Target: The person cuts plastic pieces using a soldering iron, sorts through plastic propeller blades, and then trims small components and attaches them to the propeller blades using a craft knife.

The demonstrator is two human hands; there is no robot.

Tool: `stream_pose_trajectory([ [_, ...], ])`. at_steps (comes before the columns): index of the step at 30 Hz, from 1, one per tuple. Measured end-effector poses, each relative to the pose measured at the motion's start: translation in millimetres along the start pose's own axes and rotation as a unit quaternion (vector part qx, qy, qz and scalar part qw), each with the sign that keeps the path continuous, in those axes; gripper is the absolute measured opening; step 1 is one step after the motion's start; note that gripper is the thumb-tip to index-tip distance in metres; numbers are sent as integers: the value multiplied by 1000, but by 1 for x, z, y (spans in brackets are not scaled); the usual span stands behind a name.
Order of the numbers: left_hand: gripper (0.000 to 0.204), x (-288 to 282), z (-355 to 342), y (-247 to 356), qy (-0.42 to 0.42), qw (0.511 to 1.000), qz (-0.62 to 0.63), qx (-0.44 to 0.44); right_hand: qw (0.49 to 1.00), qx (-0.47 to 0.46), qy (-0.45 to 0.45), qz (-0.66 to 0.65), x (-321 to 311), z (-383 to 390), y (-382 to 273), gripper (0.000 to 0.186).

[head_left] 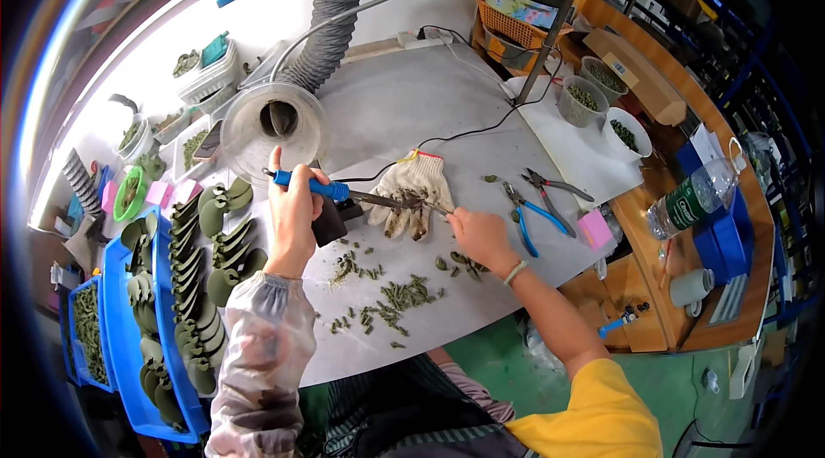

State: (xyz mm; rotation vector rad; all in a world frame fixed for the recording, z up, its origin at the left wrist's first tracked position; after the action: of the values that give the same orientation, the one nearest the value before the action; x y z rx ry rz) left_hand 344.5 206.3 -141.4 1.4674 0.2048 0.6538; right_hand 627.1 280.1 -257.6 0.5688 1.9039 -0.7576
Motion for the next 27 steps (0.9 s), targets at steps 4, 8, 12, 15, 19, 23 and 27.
stream_pose_trajectory([
  [4,84,-1,-2,2,11,1000,10,-23,1000,-13,3,-12,-3,-1,-9,31],
  [8,85,-3,-8,0,9,1000,13,-20,999,34,-32,-21,-5,-5,0,32],
  [12,85,-3,-7,1,0,1000,-7,-28,999,10,-20,-41,-8,-4,-5,31],
  [15,85,1,-6,7,-20,999,1,-26,996,56,-48,-48,-9,-10,4,31],
  [19,84,6,-3,8,-31,999,-1,-16,997,54,-30,-46,-10,-11,21,30],
  [23,84,9,0,9,-30,999,-6,-13,997,54,-28,-39,-20,-11,13,29],
  [27,83,13,5,13,-41,999,-5,-7,996,25,-32,-82,-16,-4,-3,31],
])
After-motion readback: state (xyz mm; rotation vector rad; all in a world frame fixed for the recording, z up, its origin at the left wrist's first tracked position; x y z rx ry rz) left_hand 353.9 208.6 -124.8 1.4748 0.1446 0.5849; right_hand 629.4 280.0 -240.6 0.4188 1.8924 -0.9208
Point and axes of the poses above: each hand's wrist, its own z-axis away from the middle knuckle, its own x-axis out of the palm, y = z × x, the point moved 2 cm from there along -z, towards the middle knuckle, and after that the axes turned 9 degrees about -x, right-handed, at the moved point
